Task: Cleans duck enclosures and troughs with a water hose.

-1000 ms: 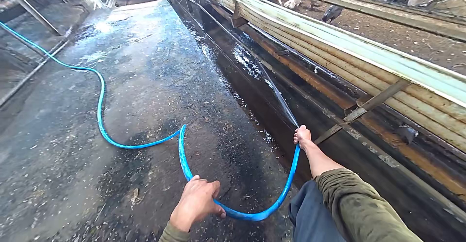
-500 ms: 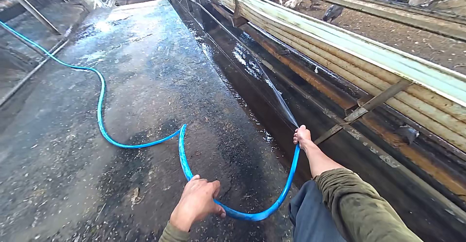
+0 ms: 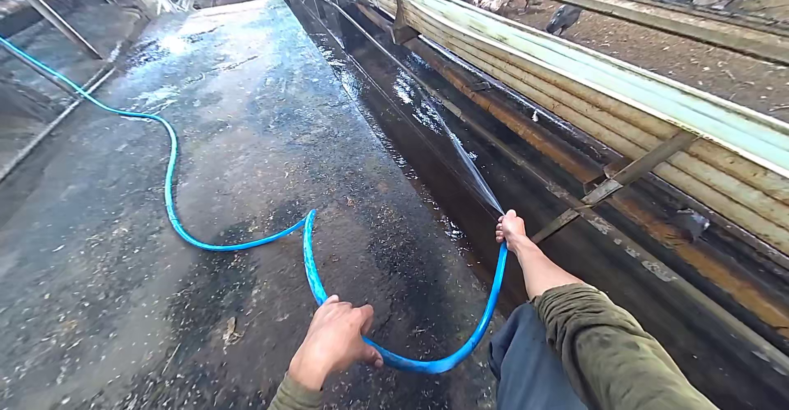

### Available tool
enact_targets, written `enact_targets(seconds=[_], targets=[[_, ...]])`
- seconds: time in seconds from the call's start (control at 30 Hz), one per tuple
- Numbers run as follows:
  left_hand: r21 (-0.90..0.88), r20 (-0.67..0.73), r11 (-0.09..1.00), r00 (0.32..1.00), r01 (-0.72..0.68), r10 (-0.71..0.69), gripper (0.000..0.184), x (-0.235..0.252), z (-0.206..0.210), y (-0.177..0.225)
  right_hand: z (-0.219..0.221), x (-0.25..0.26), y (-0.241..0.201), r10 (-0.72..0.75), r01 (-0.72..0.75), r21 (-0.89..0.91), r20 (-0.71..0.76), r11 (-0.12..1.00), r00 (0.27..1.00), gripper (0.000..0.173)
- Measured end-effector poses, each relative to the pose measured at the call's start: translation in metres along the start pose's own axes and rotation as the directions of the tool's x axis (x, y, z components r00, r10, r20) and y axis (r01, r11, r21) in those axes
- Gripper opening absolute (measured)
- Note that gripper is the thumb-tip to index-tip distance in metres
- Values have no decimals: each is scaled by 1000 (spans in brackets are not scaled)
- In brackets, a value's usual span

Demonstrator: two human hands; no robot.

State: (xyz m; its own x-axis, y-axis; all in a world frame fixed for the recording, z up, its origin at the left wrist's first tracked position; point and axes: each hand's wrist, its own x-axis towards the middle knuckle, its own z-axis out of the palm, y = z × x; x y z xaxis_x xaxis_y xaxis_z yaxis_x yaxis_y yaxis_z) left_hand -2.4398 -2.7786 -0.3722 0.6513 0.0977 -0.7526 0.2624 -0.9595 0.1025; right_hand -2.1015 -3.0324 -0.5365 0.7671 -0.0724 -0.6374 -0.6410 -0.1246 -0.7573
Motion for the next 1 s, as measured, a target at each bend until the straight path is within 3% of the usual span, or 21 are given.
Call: enact_targets(seconds=[0.53,1.0], targets=[[7,11,1000,1000,6,-6,65,-1,0,0,0,1,0,17,-16,-32,19,999,1000,50],[-1,11,1000,1000,2,-2,64,-2,-1,0,-2,4,2,15,-17,-51,-51,999,999,53]])
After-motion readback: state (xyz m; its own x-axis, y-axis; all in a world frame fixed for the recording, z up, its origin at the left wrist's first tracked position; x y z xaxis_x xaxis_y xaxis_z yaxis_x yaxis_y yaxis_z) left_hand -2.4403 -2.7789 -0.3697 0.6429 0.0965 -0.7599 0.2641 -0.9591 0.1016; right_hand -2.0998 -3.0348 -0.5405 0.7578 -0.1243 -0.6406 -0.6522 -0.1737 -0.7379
